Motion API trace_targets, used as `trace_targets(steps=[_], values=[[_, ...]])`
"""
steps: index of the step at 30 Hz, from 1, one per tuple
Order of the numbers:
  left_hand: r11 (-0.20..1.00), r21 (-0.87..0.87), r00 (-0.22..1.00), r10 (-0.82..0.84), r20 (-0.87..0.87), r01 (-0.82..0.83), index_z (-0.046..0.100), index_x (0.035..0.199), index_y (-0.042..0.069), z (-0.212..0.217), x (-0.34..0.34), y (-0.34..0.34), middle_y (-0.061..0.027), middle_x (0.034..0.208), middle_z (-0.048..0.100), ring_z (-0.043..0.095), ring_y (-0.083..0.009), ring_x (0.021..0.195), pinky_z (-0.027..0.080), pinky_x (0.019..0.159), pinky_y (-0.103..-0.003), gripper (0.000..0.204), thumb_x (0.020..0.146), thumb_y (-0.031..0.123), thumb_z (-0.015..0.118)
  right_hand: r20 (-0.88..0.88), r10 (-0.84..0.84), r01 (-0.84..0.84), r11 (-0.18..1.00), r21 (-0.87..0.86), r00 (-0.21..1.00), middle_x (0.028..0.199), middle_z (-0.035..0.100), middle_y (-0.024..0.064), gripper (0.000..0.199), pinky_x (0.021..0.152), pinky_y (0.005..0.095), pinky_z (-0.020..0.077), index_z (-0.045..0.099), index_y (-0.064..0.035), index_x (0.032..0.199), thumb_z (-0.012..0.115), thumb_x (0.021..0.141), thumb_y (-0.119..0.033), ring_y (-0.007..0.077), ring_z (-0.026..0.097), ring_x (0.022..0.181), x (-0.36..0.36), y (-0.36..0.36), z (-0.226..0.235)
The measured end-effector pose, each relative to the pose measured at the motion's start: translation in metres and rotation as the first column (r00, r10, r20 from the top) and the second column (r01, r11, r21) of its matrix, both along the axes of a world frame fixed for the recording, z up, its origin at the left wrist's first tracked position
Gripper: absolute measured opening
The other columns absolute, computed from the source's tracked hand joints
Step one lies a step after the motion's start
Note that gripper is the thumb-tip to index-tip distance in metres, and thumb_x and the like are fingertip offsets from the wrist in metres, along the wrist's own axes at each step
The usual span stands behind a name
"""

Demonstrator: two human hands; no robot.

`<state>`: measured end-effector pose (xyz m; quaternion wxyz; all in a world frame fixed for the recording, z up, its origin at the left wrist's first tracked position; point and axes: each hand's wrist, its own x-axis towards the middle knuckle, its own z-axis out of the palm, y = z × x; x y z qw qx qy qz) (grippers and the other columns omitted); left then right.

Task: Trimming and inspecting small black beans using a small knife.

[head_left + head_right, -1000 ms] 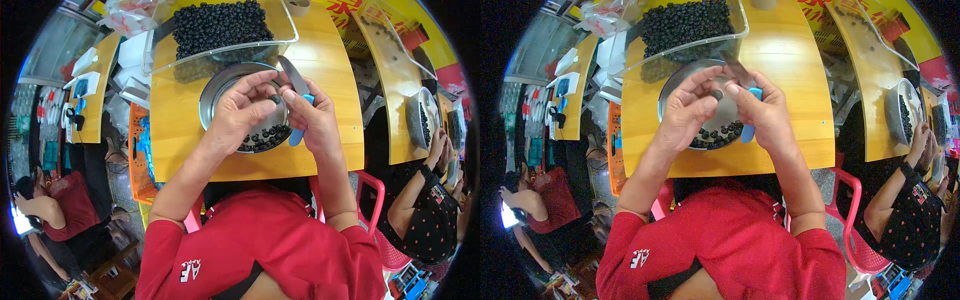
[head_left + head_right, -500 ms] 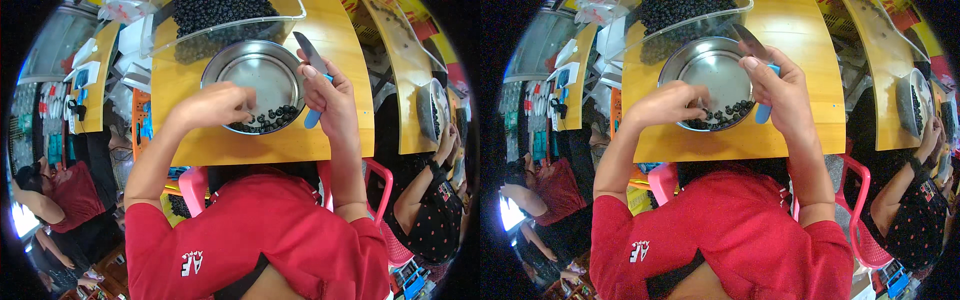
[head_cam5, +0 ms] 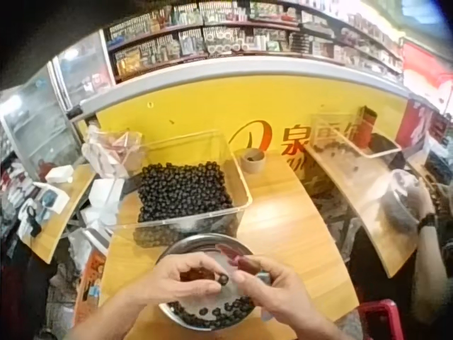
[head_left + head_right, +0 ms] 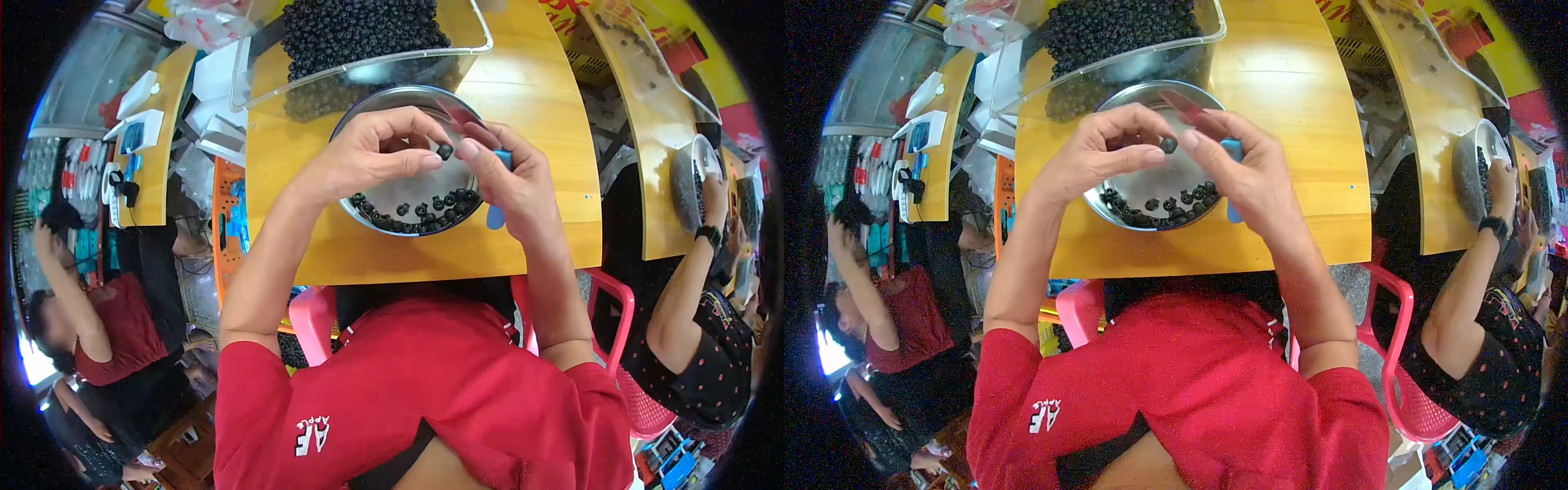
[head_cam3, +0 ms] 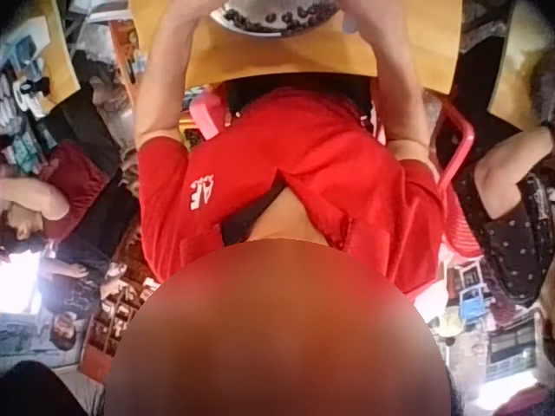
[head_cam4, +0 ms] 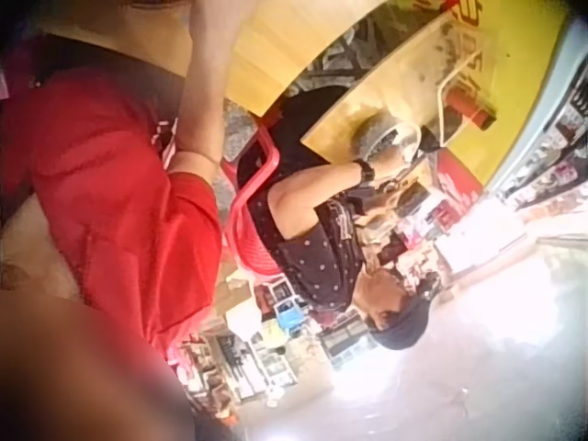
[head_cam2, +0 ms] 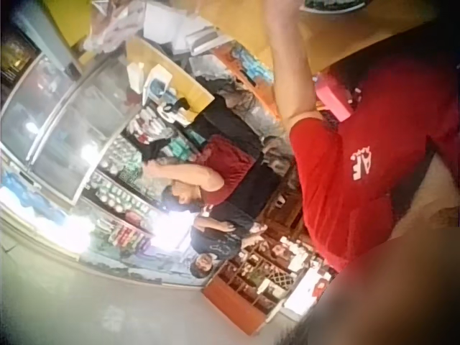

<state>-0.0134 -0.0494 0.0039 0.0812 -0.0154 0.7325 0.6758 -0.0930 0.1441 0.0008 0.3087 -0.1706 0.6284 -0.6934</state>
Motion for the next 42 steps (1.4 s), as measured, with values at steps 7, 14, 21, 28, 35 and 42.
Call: trace_targets(steps=[7, 14, 21, 28, 35, 42], values=[[0.97, 0.221, 0.984, 0.129, -0.125, -0.099, 0.063, 0.105, 0.008, -0.007, -0.004, 0.013, -0.0014, 0.107, 0.062, 0.057, -0.0052, 0.093, 0.044, 0.071, -0.018, 0.024, 0.083, 0.014, 0.07, -0.045, 0.001, -0.002, 1.0, -0.026, 0.999, 0.08, 0.062, 0.0, 0.047, 0.045, 0.0178, 0.0333, 0.059, 0.0016, 0.117, 0.071, 0.083, -0.029, 0.0017, 0.046, 0.058, 0.001, -0.003, 0.005], [0.901, 0.416, 0.987, 0.155, -0.052, -0.119, 0.06, 0.108, 0.011, -0.006, 0.002, 0.024, 0.0059, 0.079, 0.052, 0.042, -0.0015, 0.062, 0.034, 0.051, -0.017, 0.028, 0.082, 0.017, 0.071, 0.187, 0.056, -0.025, 0.986, -0.165, 0.981, 0.062, 0.045, -0.007, 0.034, 0.043, 0.0174, 0.0249, 0.059, -0.0008, 0.114, 0.067, 0.085, -0.016, 0.001, 0.034, 0.048, 0.001, -0.003, 0.011], [0.819, 0.565, 0.989, 0.144, -0.032, -0.101, 0.06, 0.104, 0.011, -0.01, 0.001, 0.03, 0.0063, 0.076, 0.048, 0.04, -0.0011, 0.061, 0.032, 0.051, -0.016, 0.024, 0.083, 0.014, 0.07, 0.282, 0.169, -0.096, 0.963, -0.254, 0.944, 0.064, 0.044, -0.0058, 0.039, 0.042, 0.0163, 0.0254, 0.052, -0.0011, 0.12, 0.065, 0.086, -0.013, 0.0006, 0.033, 0.047, -0.006, 0.002, 0.002], [0.846, 0.505, 0.972, 0.23, -0.053, -0.173, 0.061, 0.104, 0.009, -0.012, 0.002, 0.03, 0.0015, 0.095, 0.06, 0.048, -0.0019, 0.074, 0.035, 0.056, -0.016, 0.023, 0.083, 0.011, 0.07, 0.228, 0.119, -0.072, 0.977, -0.201, 0.966, 0.063, 0.044, -0.0064, 0.043, 0.042, 0.0165, 0.0255, 0.05, -0.0001, 0.123, 0.066, 0.085, -0.014, 0.0005, 0.033, 0.047, -0.004, -0.002, 0.011], [0.907, 0.381, 0.956, 0.253, -0.151, -0.18, 0.063, 0.103, 0.006, -0.008, 0.0, 0.033, 0.0014, 0.101, 0.061, 0.052, -0.0055, 0.084, 0.041, 0.075, -0.021, 0.021, 0.083, 0.011, 0.069, 0.201, 0.107, -0.065, 0.977, -0.203, 0.974, 0.063, 0.043, -0.007, 0.04, 0.042, 0.0166, 0.0251, 0.05, 0.0, 0.122, 0.064, 0.088, -0.015, 0.0004, 0.033, 0.047, -0.004, -0.003, 0.009], [0.968, 0.161, 0.932, 0.23, -0.28, -0.19, 0.062, 0.102, 0.005, -0.004, 0.001, 0.033, 0.005, 0.084, 0.055, 0.051, -0.003, 0.078, 0.045, 0.072, -0.019, 0.019, 0.085, 0.01, 0.068, 0.27, 0.153, -0.081, 0.963, -0.259, 0.951, 0.063, 0.042, -0.0071, 0.035, 0.042, 0.0157, 0.024, 0.051, 0.0001, 0.122, 0.058, 0.092, -0.016, -0.0003, 0.03, 0.046, -0.005, -0.003, 0.006]])
